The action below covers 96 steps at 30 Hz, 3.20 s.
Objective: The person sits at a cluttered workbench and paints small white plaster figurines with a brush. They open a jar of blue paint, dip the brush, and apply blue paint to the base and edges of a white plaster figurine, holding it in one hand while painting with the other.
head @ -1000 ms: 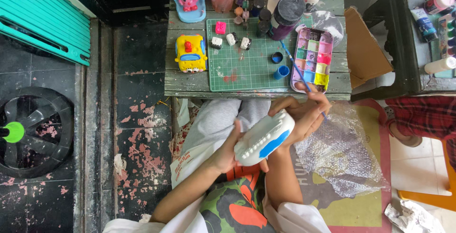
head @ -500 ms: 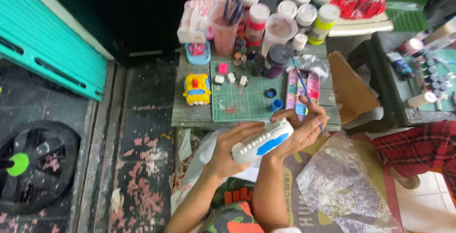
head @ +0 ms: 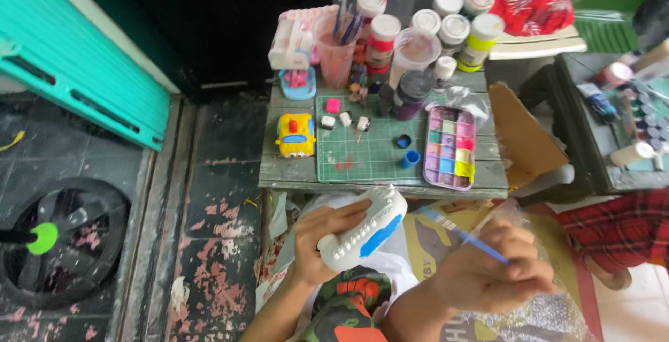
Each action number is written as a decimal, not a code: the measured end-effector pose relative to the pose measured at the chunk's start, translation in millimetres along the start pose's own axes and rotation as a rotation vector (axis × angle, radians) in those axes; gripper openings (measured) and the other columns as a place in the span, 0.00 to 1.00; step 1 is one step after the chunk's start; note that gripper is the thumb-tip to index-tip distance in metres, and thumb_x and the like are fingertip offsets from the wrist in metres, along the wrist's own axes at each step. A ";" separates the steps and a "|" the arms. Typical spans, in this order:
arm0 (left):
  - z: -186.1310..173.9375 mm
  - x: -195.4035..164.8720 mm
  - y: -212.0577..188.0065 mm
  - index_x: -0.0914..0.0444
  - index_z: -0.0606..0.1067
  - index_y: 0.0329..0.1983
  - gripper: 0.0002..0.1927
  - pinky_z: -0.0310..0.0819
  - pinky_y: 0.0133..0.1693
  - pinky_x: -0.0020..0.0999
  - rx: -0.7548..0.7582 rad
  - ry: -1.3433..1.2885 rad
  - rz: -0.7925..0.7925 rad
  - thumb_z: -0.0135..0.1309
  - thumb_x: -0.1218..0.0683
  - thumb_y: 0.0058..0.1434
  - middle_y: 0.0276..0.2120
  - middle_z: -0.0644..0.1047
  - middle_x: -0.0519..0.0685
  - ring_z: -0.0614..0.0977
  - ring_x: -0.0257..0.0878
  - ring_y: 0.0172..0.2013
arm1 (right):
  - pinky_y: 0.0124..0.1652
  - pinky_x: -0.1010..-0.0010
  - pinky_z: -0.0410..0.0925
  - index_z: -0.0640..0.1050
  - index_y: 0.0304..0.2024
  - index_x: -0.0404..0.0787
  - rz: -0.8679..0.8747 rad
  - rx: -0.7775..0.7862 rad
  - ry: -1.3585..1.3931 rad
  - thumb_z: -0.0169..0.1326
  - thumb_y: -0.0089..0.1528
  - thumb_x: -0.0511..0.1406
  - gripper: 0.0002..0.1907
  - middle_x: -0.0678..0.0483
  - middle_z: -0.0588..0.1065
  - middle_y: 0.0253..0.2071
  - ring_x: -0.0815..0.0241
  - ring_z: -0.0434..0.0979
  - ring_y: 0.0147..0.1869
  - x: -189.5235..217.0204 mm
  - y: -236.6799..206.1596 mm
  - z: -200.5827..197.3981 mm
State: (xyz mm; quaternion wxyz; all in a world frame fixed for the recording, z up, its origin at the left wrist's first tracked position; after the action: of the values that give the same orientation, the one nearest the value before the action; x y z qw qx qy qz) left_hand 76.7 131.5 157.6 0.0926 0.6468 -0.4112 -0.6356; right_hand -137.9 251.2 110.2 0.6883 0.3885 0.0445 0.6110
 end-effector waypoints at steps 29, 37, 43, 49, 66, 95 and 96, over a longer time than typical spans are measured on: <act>-18.2 20.7 -29.8 0.64 0.82 0.46 0.17 0.75 0.39 0.31 0.082 -0.063 -0.104 0.64 0.59 0.52 0.51 0.83 0.56 0.88 0.42 0.41 | 0.24 0.64 0.62 0.67 0.36 0.38 0.363 0.517 -0.045 0.39 0.77 0.44 0.20 0.43 0.70 0.23 0.58 0.65 0.19 8.0 -4.7 -2.4; -15.0 19.0 -38.1 0.63 0.82 0.47 0.16 0.75 0.40 0.31 0.049 -0.109 -0.087 0.63 0.58 0.54 0.52 0.83 0.55 0.88 0.42 0.40 | 0.19 0.69 0.61 0.66 0.36 0.36 0.263 0.397 -0.135 0.39 0.78 0.42 0.19 0.45 0.67 0.19 0.59 0.65 0.18 24.3 -8.1 11.2; -19.0 15.7 -40.0 0.63 0.82 0.46 0.17 0.75 0.40 0.31 0.067 -0.091 -0.082 0.63 0.58 0.52 0.52 0.83 0.55 0.87 0.42 0.39 | 0.16 0.70 0.60 0.65 0.36 0.36 0.171 0.375 -0.175 0.40 0.76 0.43 0.19 0.49 0.66 0.18 0.61 0.63 0.14 39.0 -27.5 15.8; -21.8 15.6 -37.1 0.64 0.81 0.47 0.18 0.75 0.40 0.32 0.039 -0.024 -0.067 0.65 0.58 0.51 0.52 0.82 0.56 0.88 0.43 0.42 | 0.17 0.66 0.66 0.62 0.35 0.35 -0.005 0.452 -0.177 0.41 0.74 0.44 0.20 0.50 0.65 0.21 0.58 0.68 0.16 45.0 -40.2 24.8; -17.5 20.6 -39.2 0.64 0.81 0.46 0.18 0.77 0.41 0.32 0.020 -0.017 -0.102 0.65 0.60 0.49 0.52 0.83 0.55 0.88 0.43 0.41 | 0.20 0.64 0.63 0.67 0.30 0.33 0.045 0.498 -0.216 0.43 0.74 0.45 0.24 0.48 0.68 0.20 0.54 0.67 0.19 40.7 -40.9 13.6; -18.3 20.6 -41.9 0.64 0.81 0.46 0.18 0.76 0.41 0.32 0.013 -0.003 -0.090 0.65 0.60 0.51 0.52 0.82 0.56 0.88 0.43 0.41 | 0.19 0.66 0.62 0.66 0.37 0.29 -0.031 0.335 -0.371 0.41 0.76 0.41 0.21 0.45 0.68 0.24 0.54 0.66 0.17 25.7 -25.2 -2.3; -18.4 20.8 -42.0 0.64 0.81 0.46 0.18 0.76 0.41 0.32 0.015 -0.004 -0.089 0.65 0.60 0.50 0.52 0.82 0.56 0.87 0.43 0.41 | 0.19 0.65 0.63 0.67 0.36 0.30 -0.003 0.348 -0.298 0.41 0.76 0.42 0.21 0.46 0.67 0.24 0.54 0.67 0.17 28.9 -27.6 -2.2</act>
State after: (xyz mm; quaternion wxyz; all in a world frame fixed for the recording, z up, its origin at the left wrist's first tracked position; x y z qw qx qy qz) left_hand 107.6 137.6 118.3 0.0587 0.6637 -0.3869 -0.6375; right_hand -109.6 278.9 104.3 0.6108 0.5872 0.0479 0.5289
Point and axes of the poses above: each hand's wrist, its own y-axis towards the middle knuckle, its own z-axis out of the palm, x = y × z, the point moved 1 cm from there along y, towards the middle knuckle
